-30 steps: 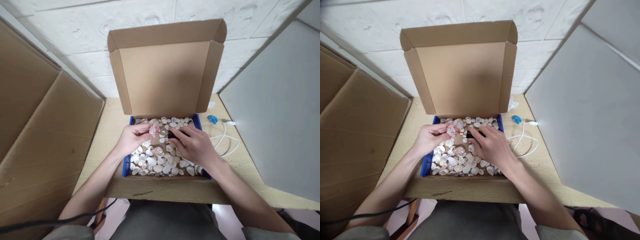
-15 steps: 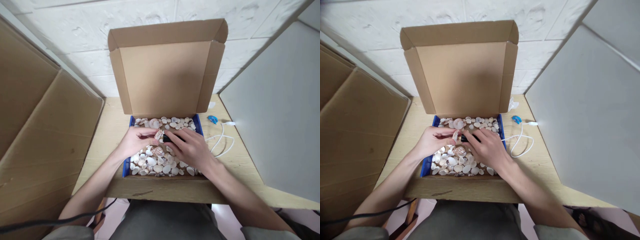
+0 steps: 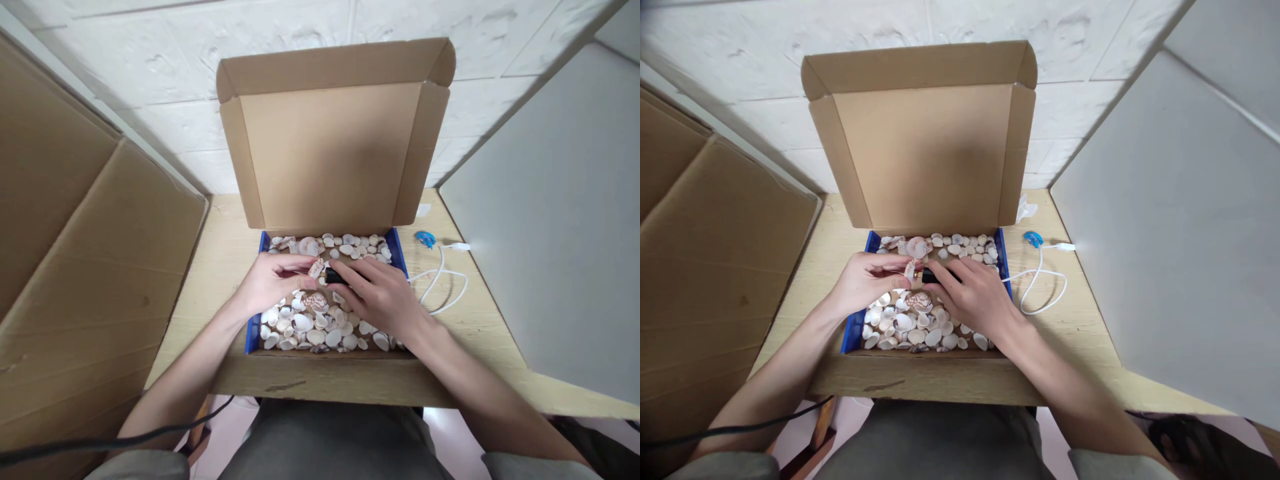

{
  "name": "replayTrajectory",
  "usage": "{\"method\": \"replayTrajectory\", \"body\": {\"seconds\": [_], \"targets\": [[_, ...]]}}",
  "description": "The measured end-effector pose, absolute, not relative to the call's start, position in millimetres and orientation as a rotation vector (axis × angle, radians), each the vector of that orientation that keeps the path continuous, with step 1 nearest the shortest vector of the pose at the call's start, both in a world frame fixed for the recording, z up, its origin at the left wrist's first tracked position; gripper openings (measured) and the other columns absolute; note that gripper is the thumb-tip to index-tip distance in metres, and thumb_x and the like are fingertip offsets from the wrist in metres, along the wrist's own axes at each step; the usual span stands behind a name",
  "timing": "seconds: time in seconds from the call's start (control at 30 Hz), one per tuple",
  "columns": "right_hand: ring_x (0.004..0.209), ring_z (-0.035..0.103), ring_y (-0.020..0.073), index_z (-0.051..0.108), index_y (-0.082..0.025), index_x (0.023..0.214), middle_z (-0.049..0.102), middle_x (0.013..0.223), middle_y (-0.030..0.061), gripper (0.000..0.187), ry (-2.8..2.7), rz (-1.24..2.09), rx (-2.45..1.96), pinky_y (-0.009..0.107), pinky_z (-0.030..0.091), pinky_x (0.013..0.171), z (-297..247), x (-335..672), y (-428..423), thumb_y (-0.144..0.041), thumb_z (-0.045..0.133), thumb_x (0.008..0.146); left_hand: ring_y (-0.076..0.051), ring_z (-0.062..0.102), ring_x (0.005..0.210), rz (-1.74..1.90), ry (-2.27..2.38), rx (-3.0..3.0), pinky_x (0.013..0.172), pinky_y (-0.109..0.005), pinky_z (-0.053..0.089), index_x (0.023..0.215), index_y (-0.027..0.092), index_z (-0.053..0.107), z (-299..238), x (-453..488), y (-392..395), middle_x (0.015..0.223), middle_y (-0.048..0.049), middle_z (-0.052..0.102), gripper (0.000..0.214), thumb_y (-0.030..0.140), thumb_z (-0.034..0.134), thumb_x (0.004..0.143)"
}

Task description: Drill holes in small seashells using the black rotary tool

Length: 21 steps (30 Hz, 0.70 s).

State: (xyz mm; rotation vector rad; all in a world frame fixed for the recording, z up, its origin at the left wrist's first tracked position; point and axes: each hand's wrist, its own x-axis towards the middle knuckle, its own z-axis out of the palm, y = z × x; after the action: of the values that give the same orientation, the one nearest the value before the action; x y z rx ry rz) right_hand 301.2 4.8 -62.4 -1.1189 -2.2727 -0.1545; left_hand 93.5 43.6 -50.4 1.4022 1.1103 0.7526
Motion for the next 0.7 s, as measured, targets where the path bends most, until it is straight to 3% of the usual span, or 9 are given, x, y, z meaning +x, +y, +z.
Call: {"method": "replayTrajectory", "body": {"seconds": [0.33, 0.47, 0.7], "targets": [[0.070, 0.059, 0.0147, 0.063, -0.014, 0.111, 0.068, 0.079, 0.0043, 0.027, -2.207, -0.160, -1.164, 0.027, 0.043, 0.060, -61, 310, 8, -0.029, 0.053, 0.091, -0.021, 0.072, 0.091, 0.901, 1.105, 1.477, 0.084, -0.031, 0.057, 0.104, 0.015, 0.072, -51, 90, 46, 0.102, -0.0081, 0.075, 0.035, 0.029, 0.076, 0.072], [0.067, 0.061, 0.0143, 0.066, -0.015, 0.105, 0.069, 0.077, 0.0045, 0.024, -2.001, -0.206, -1.358, 0.025, 0.042, 0.058, -60, 315, 12, -0.029, 0.053, 0.091, -0.018, 0.071, 0.079, 0.936, 1.267, 1.769, 0.076, -0.028, 0.057, 0.108, 0.015, 0.071, -45, 85, 45, 0.094, -0.0074, 0.076, 0.032, 0.032, 0.067, 0.081], [0.070, 0.063, 0.0154, 0.065, -0.016, 0.106, 0.070, 0.080, 0.0045, 0.025, -1.929, -0.093, -1.451, 0.026, 0.043, 0.059, -64, 313, 14, -0.030, 0.049, 0.092, -0.019, 0.064, 0.092, 0.388, 0.819, 2.445, 0.086, -0.032, 0.050, 0.108, 0.016, 0.069, -42, 88, 36, 0.099, -0.0077, 0.070, 0.026, 0.028, 0.053, 0.092]]}}
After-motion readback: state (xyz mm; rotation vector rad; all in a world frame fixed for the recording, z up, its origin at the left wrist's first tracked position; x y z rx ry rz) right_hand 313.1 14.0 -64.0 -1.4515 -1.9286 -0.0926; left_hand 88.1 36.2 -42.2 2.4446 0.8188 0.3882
